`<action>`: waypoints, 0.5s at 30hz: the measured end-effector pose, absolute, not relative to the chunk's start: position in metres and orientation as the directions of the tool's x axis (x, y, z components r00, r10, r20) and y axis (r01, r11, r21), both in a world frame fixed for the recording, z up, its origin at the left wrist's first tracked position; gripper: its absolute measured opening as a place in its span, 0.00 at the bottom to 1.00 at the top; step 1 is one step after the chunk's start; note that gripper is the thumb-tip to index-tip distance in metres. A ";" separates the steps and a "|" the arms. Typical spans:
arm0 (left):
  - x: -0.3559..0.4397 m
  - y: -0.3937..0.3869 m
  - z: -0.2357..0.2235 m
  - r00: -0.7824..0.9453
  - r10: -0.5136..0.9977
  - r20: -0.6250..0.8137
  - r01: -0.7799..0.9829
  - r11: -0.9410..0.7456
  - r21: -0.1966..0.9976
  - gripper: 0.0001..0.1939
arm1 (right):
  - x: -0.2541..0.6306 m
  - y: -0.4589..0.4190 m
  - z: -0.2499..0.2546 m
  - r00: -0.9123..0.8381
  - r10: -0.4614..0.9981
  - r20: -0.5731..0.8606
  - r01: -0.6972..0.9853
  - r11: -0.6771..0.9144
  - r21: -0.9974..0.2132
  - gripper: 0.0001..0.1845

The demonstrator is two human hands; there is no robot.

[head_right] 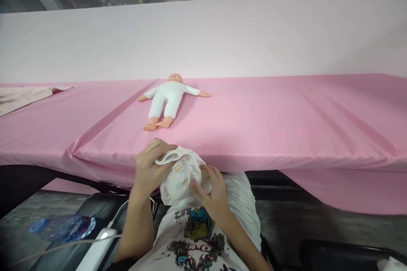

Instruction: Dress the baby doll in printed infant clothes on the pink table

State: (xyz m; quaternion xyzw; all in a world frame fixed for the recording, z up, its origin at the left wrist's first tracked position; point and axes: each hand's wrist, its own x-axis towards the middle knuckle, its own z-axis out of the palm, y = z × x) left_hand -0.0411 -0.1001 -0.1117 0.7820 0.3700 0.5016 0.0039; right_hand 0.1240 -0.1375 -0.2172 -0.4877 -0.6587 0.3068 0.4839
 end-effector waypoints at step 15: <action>-0.078 -0.123 -0.118 -0.056 0.515 0.855 0.543 -0.703 0.459 0.08 | 0.185 -0.140 -0.175 -0.065 0.746 0.663 0.374 0.634 -0.677 0.09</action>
